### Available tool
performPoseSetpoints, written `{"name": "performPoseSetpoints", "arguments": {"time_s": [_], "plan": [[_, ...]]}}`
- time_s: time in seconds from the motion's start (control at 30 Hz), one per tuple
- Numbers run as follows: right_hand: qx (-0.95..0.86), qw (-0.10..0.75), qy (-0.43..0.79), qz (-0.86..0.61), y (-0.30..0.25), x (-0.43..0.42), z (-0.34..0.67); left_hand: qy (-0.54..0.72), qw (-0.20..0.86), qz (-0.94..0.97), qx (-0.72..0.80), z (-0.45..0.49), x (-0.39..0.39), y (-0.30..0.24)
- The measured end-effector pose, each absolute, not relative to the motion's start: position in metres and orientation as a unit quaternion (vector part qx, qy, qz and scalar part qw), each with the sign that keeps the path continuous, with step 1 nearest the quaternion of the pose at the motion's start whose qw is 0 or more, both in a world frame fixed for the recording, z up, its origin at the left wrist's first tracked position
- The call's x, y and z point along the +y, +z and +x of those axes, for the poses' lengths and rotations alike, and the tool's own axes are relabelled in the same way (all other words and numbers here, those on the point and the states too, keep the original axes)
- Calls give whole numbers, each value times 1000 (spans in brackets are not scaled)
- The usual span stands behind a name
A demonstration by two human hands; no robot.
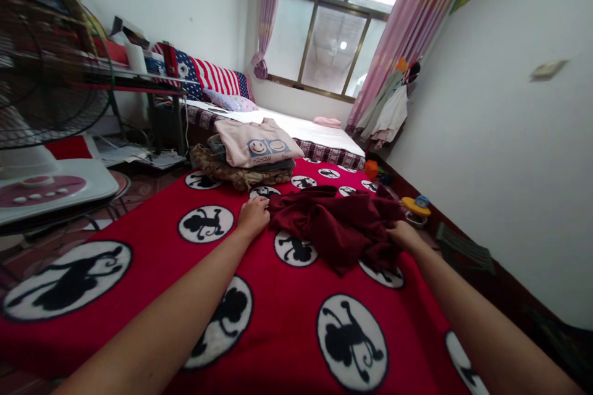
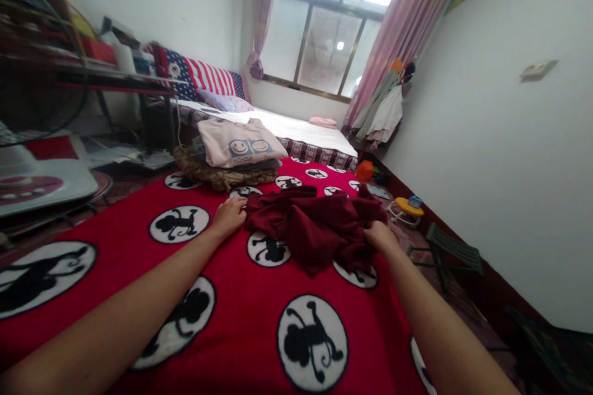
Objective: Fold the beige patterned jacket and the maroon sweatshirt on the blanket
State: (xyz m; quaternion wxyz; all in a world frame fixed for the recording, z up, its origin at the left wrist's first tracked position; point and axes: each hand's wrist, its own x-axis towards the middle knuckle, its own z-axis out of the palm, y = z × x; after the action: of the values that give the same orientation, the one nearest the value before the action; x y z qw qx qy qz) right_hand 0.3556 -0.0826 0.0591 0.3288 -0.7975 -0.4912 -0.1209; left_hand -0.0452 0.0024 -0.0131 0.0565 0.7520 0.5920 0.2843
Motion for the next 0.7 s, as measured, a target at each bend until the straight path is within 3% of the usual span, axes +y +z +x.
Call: {"name": "performPoseSetpoints", "arguments": {"time_s": [0.2,0.4,0.47,0.53,0.63,0.7], "plan": [[-624,251,-236,-701,76,-94,292,288,57,752,590,-45,4,-15],[-675,130,-130,-715,59,-73,250,293,63,754,585,-47,4,-14],[-664,133,-98,-729,56,-66,255,300,69,751,584,-47,4,-14],[-644,224,-98,-725,61,-63,263,310,79,747,583,-48,5,-14],[-556,506,-161,-640,82,-78,268,331,103,736,582,-48,5,-12],[-496,649,-158,-554,92,-102,261,351,120,725,581,-48,5,-11]]}}
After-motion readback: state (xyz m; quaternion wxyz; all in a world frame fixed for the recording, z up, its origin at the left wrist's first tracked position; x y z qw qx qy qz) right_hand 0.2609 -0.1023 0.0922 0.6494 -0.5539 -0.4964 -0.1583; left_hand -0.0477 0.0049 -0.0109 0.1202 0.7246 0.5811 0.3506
